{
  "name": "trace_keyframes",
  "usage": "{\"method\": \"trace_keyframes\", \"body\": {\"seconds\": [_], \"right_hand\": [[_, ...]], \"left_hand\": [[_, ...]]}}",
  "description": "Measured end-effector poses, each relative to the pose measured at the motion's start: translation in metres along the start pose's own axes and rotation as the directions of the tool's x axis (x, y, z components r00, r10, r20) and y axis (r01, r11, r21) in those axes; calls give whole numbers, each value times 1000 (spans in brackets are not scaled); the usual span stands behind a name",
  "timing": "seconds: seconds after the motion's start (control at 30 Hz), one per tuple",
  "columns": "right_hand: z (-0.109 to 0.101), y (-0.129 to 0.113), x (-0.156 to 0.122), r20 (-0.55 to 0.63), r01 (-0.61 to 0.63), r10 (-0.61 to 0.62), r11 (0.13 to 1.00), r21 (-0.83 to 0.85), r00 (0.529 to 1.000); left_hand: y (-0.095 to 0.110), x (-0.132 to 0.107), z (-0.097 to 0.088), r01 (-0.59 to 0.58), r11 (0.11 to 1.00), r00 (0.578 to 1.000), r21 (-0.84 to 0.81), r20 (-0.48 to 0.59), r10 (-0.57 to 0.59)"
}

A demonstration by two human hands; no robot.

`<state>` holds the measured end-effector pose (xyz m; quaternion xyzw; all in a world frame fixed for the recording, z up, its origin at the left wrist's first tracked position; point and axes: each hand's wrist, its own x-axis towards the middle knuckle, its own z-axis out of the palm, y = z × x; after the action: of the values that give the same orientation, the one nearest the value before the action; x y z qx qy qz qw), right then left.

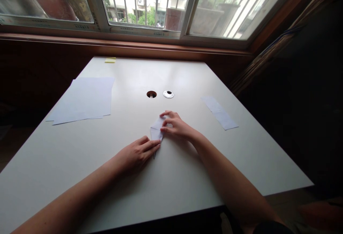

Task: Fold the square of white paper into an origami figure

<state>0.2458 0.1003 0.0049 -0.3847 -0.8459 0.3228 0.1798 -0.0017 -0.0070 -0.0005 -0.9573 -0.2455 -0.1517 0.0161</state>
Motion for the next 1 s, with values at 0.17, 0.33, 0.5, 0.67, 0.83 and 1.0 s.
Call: {"method": "trace_keyframes", "body": {"seconds": [0.17, 0.33, 0.5, 0.67, 0.83, 1.0], "right_hand": [[3, -4, 0, -29, -65, 64, 998, -20, 997], [6, -6, 1, -56, -84, 83, 996, -9, 995], [4, -8, 1, -65, -98, 99, 995, 20, 993], [-1, -6, 1, -1, -77, 77, 996, 33, 997], [0, -5, 1, 11, -90, 90, 996, 6, 996], [1, -9, -1, -31, -182, 181, 983, -14, 983]], "left_hand": [[1, 0, 2, -3, 999, 1000, 32, 13, 3], [3, 1, 3, 0, 998, 1000, 67, 15, -1], [6, 1, 7, 21, 996, 1000, 89, 4, -21], [8, 3, 4, 30, 995, 999, 99, 9, -31], [11, 5, 2, 45, 993, 999, 108, 14, -46], [13, 5, 2, 49, 993, 999, 109, 9, -50]]}}
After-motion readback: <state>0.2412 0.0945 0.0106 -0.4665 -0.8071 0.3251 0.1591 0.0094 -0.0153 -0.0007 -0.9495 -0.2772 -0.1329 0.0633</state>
